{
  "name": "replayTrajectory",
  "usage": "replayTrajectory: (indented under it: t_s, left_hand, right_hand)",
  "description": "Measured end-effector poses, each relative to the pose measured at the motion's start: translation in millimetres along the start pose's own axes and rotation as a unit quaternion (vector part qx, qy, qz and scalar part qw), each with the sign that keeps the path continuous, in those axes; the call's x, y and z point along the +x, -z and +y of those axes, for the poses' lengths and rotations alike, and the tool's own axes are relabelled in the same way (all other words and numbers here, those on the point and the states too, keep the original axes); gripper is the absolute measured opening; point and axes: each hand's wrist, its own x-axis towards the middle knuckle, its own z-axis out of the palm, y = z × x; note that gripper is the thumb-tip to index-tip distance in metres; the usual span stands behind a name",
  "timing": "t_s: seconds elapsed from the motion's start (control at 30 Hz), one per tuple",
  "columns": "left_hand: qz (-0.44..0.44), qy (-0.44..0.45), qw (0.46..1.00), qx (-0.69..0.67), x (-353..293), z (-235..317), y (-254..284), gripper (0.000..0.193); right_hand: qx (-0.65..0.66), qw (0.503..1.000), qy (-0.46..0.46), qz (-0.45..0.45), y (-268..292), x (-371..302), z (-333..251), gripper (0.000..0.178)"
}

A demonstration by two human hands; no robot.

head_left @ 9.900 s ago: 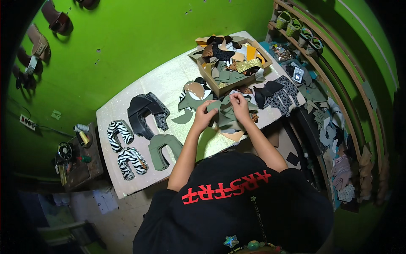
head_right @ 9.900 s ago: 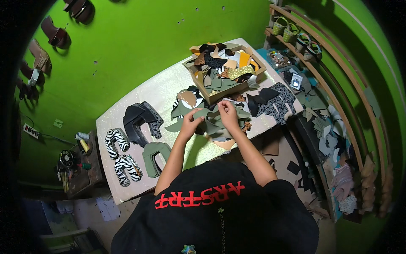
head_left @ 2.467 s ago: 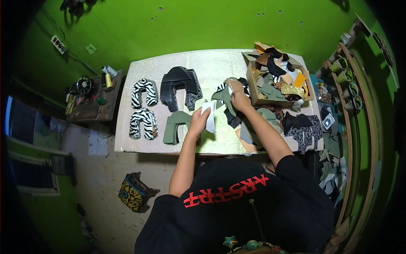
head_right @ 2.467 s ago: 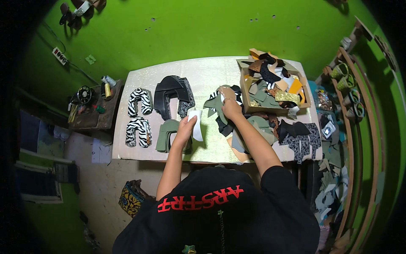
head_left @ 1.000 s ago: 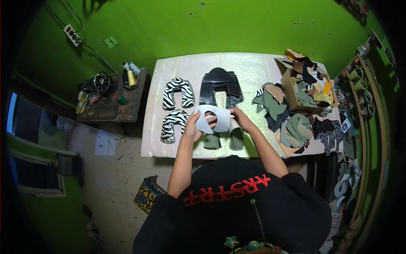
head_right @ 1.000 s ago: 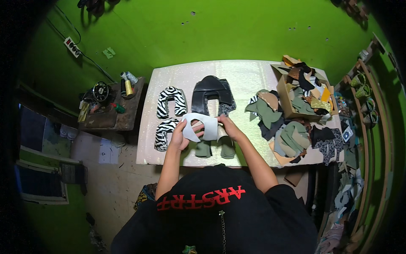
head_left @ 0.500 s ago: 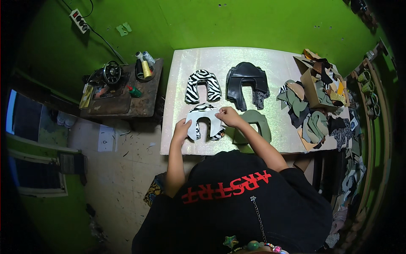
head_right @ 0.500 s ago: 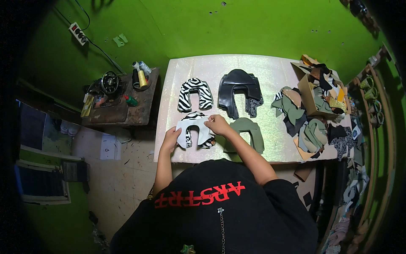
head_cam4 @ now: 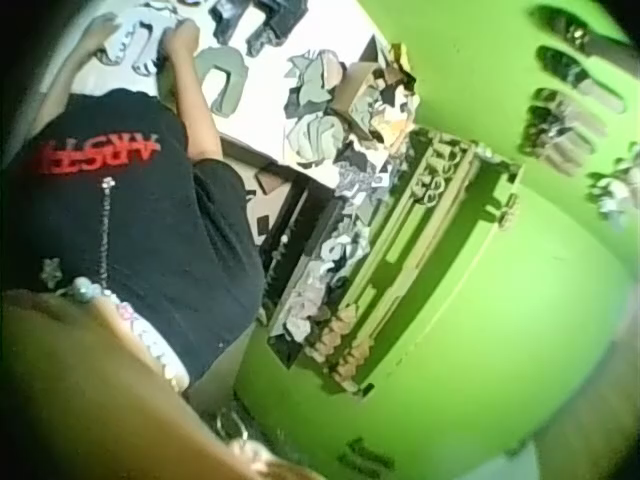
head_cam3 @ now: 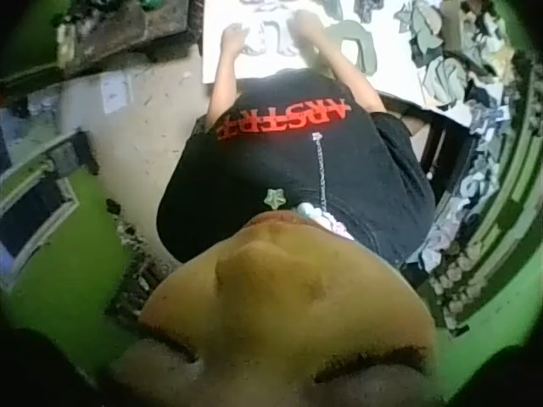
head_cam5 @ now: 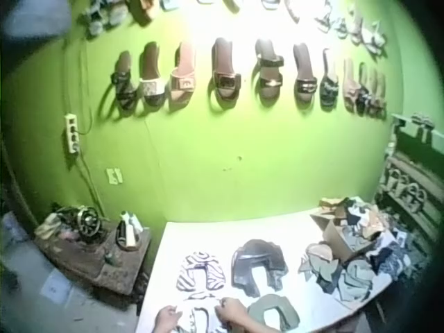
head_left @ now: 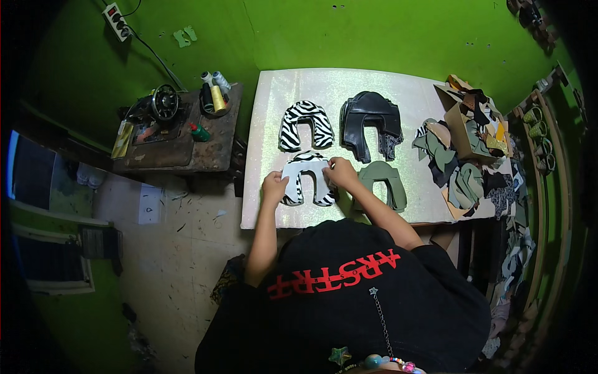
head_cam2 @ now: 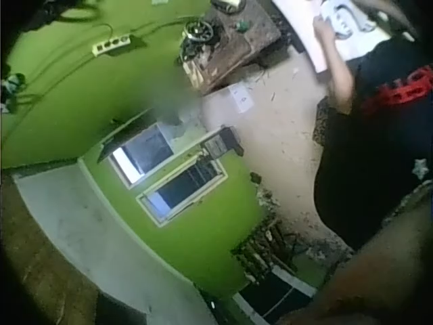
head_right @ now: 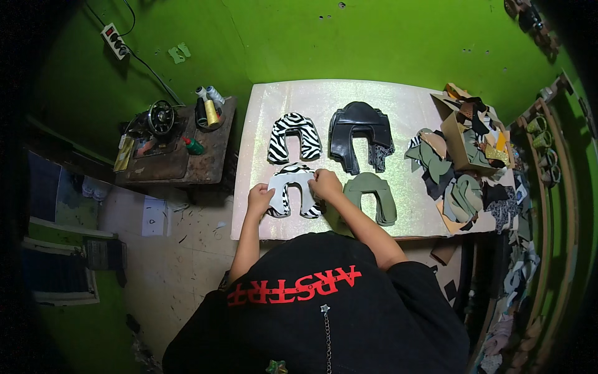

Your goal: Sorting and inspecting various cut leather and fabric pieces for shoe upper assembly.

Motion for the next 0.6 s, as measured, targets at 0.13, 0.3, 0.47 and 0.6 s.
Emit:
replayTrajectory:
  t_s: [0.13, 0.3, 0.47, 0.6]
  left_hand:
    - [0.065, -0.054, 0.992, 0.092, -9.6, 14.5, -1.8, 0.025]
    - [0.197, -0.185, 0.941, 0.205, -19.0, 30.4, -2.9, 0.026]
    - [-0.129, -0.123, 0.984, -0.028, -28.7, 68.4, -5.9, 0.037]
    - [-0.206, -0.222, 0.952, -0.049, -53.4, 99.7, -19.9, 0.04]
  right_hand:
    - [0.016, 0.999, -0.016, 0.024, 0.6, -3.5, -2.6, 0.024]
    - [0.107, 0.993, 0.011, 0.042, 4.9, 4.2, 8.6, 0.021]
    - [0.256, 0.966, 0.044, 0.005, 6.9, 10.1, 5.9, 0.026]
    - [0.253, 0.963, 0.083, -0.033, 10.8, 3.7, -9.6, 0.027]
